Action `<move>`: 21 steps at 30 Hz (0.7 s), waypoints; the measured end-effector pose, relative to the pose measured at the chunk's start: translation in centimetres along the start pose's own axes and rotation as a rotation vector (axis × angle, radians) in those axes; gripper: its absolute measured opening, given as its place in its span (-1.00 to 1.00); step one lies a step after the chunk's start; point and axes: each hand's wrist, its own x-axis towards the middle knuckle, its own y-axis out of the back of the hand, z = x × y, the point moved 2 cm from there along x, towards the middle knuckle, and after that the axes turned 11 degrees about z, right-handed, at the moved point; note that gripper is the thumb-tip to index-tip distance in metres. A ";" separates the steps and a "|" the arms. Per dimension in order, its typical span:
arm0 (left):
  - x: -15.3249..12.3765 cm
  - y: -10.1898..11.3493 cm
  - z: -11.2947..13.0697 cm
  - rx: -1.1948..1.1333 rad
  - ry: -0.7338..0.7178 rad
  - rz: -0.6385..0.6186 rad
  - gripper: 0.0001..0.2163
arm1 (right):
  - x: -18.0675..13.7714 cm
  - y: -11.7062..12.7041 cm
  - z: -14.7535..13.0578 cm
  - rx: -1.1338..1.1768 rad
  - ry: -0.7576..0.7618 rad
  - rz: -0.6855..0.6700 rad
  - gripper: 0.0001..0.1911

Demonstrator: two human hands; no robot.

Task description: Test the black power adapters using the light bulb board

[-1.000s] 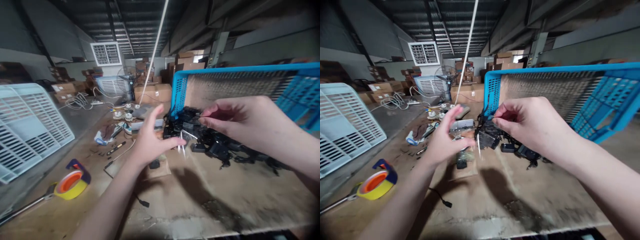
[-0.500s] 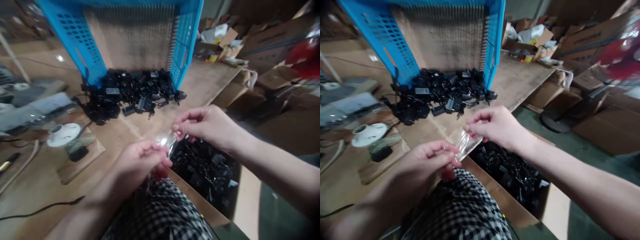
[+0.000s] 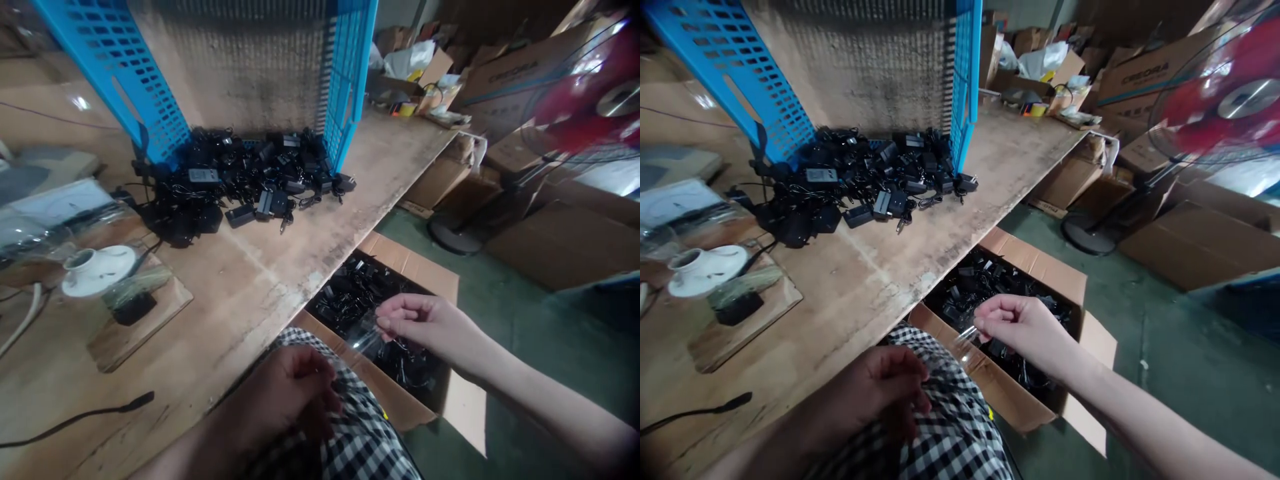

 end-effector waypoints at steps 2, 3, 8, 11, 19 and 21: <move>0.5 0.4 -0.2 0.012 -0.020 0.021 -0.60 | 0.4 -0.1 0.0 -0.014 -0.005 0.008 -0.62; 0.9 0.6 -0.2 0.020 -0.038 0.038 -0.59 | 0.6 -0.2 0.0 -0.012 -0.003 0.016 -0.63; 2.3 1.4 -0.2 0.062 -0.107 0.119 -0.62 | 1.9 -0.2 1.9 0.061 -0.027 0.057 -0.67; 3.0 1.7 -0.2 0.081 -0.100 0.148 -0.67 | 2.6 -0.3 4.0 0.192 -0.084 -0.006 -0.61; 5.5 0.9 -2.3 0.047 -0.099 0.162 -0.62 | 1.4 -2.1 11.7 0.415 -0.118 -0.132 -0.31; 6.1 0.4 -2.7 0.055 -0.101 0.136 -0.61 | 0.5 -2.9 14.0 0.402 -0.053 -0.125 -0.29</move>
